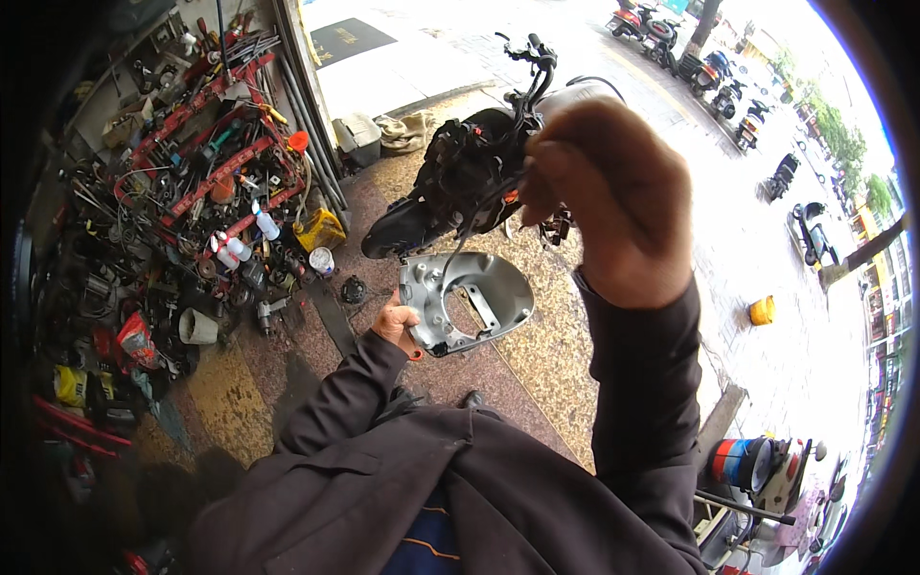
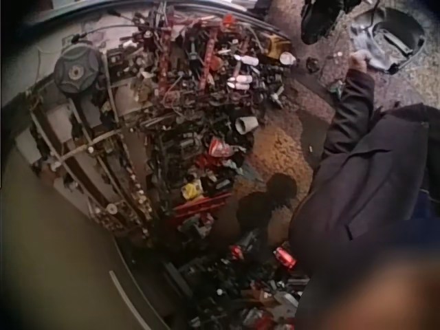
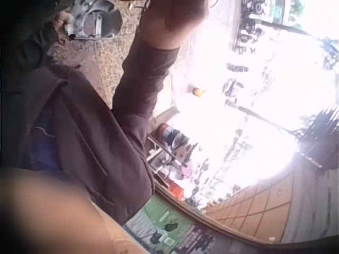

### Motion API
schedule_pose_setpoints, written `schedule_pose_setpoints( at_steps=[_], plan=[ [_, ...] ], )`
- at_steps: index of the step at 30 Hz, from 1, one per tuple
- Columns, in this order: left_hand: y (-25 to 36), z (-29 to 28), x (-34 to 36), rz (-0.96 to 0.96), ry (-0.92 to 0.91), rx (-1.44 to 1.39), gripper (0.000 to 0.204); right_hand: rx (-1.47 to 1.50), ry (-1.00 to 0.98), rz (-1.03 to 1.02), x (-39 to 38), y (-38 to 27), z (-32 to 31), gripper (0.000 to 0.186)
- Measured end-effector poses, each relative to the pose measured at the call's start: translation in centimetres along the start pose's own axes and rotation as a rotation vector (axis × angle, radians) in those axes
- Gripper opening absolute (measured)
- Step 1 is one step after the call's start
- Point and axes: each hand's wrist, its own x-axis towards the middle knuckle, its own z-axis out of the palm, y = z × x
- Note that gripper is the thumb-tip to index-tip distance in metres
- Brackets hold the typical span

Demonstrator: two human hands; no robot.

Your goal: The person works on a scooter's front assembly, handling wires and a red connector, then removes and reattaches a metal bracket to the front fairing using a wrench. The person also manipulates a black plastic cover and a cable, inspecting and routing them near the handlebar area.

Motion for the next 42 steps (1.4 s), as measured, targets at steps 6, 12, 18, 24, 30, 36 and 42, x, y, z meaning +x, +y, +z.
schedule_pose_setpoints(
  at_steps=[6,12,18,24,30,36,42],
  plan=[
    [2.5,2.8,0.0,-0.003,-0.081,-0.022,0.064,0.217,0.081,-0.134,-1.8,-1.1,-3.9,0.027],
    [3.8,4.3,0.2,-0.026,-0.219,-0.109,0.071,0.5,0.062,-0.189,-3.3,-0.5,-7.4,0.022],
    [5.0,6.9,-0.7,0.078,-0.26,-0.054,0.076,0.701,0.169,-0.13,-6.3,1.4,-11.6,0.023],
    [5.1,10.6,-1.6,0.39,-0.383,0.135,0.092,0.488,0.473,0.256,-11.9,10.3,-5.6,0.07],
    [5.0,11.2,-3.3,0.591,-0.267,0.571,0.092,0.325,0.45,0.266,-13.8,11.5,-3.0,0.045],
    [3.6,10.4,-4.8,0.552,-0.252,0.712,0.087,-0.32,-0.083,0.294,-13.4,10.6,3.1,0.035],
    [2.6,8.3,-5.6,0.484,-0.32,0.73,0.085,-0.279,-0.191,0.433,-15.0,12.2,7.4,0.022]
  ],
)
